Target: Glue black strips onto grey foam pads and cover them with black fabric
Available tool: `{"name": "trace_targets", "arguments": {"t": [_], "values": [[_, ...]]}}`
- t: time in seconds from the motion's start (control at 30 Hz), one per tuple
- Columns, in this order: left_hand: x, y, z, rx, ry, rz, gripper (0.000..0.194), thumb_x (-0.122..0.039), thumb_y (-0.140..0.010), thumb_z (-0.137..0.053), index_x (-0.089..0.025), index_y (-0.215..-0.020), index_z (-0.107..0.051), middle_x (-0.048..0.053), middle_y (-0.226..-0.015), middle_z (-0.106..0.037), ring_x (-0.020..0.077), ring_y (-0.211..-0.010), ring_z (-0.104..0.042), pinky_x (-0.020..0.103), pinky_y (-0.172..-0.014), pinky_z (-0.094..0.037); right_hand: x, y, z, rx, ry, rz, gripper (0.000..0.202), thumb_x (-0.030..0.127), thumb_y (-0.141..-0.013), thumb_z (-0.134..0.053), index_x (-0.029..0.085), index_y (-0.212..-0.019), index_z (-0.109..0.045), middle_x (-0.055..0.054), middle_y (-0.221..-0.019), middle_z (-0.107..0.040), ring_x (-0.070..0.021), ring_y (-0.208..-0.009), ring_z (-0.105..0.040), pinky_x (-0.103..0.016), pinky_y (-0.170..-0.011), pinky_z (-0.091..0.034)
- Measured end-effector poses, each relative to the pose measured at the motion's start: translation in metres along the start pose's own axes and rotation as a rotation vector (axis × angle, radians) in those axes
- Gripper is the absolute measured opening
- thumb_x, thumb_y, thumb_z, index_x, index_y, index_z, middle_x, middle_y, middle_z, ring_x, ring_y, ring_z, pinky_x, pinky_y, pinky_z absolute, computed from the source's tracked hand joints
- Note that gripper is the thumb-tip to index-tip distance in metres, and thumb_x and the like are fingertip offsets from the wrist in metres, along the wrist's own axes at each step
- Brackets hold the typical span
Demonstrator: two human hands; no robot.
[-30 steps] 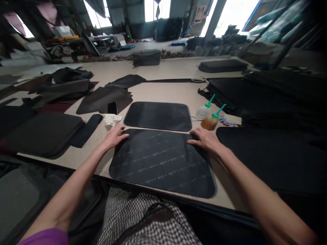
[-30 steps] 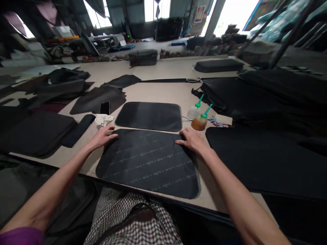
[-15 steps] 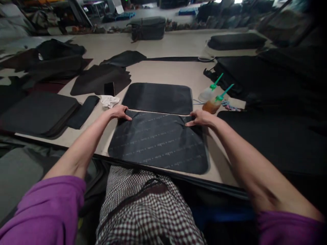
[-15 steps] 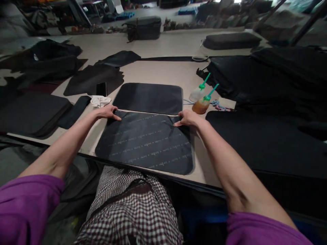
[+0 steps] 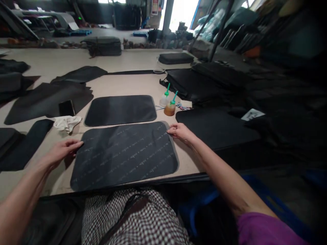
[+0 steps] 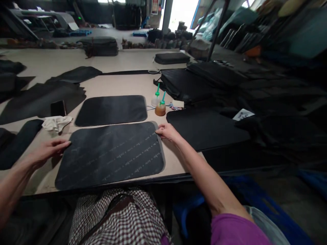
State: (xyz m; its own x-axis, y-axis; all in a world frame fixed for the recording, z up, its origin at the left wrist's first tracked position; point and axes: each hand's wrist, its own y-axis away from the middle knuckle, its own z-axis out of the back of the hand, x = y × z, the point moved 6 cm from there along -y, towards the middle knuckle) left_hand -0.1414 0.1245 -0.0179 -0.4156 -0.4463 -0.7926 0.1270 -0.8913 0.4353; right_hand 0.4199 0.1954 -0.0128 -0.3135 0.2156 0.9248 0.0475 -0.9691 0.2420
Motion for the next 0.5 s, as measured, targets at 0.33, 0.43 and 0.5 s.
{"name": "trace_targets", "arguments": {"t": [0.33, 0.43, 0.5], "values": [[0.044, -0.004, 0.005, -0.083, -0.01, 0.077, 0.062, -0.075, -0.063, -0.079, -0.024, -0.097, -0.067, -0.006, -0.072, -0.066, 0.0126, -0.06, -0.054, 0.02, -0.054, -0.037, -0.012, 0.008, 0.005, -0.043, -0.033, -0.001, 0.036, 0.028, -0.063, -0.085, 0.017, -0.09, -0.063, 0.004, -0.061, -0.058, -0.0102, -0.05, -0.052, -0.02, -0.047, -0.045], [0.042, -0.005, 0.005, -0.099, -0.022, 0.071, 0.069, -0.078, -0.06, -0.079, -0.023, -0.1, -0.067, -0.004, -0.076, -0.069, 0.0139, -0.064, -0.057, 0.021, -0.058, -0.04, -0.012, 0.005, 0.005, -0.055, 0.002, 0.003, 0.035, 0.027, -0.063, -0.085, 0.017, -0.09, -0.064, 0.004, -0.058, -0.057, -0.0099, -0.047, -0.05, -0.02, -0.045, -0.043], [0.038, -0.002, 0.004, -0.113, -0.063, 0.067, 0.073, -0.083, -0.059, -0.075, -0.022, -0.1, -0.067, -0.003, -0.079, -0.069, 0.0145, -0.067, -0.059, 0.021, -0.06, -0.042, -0.013, 0.005, 0.006, -0.059, 0.026, 0.007, 0.034, 0.027, -0.064, -0.083, 0.017, -0.091, -0.065, 0.005, -0.058, -0.058, -0.0099, -0.047, -0.05, -0.02, -0.046, -0.043]]}}
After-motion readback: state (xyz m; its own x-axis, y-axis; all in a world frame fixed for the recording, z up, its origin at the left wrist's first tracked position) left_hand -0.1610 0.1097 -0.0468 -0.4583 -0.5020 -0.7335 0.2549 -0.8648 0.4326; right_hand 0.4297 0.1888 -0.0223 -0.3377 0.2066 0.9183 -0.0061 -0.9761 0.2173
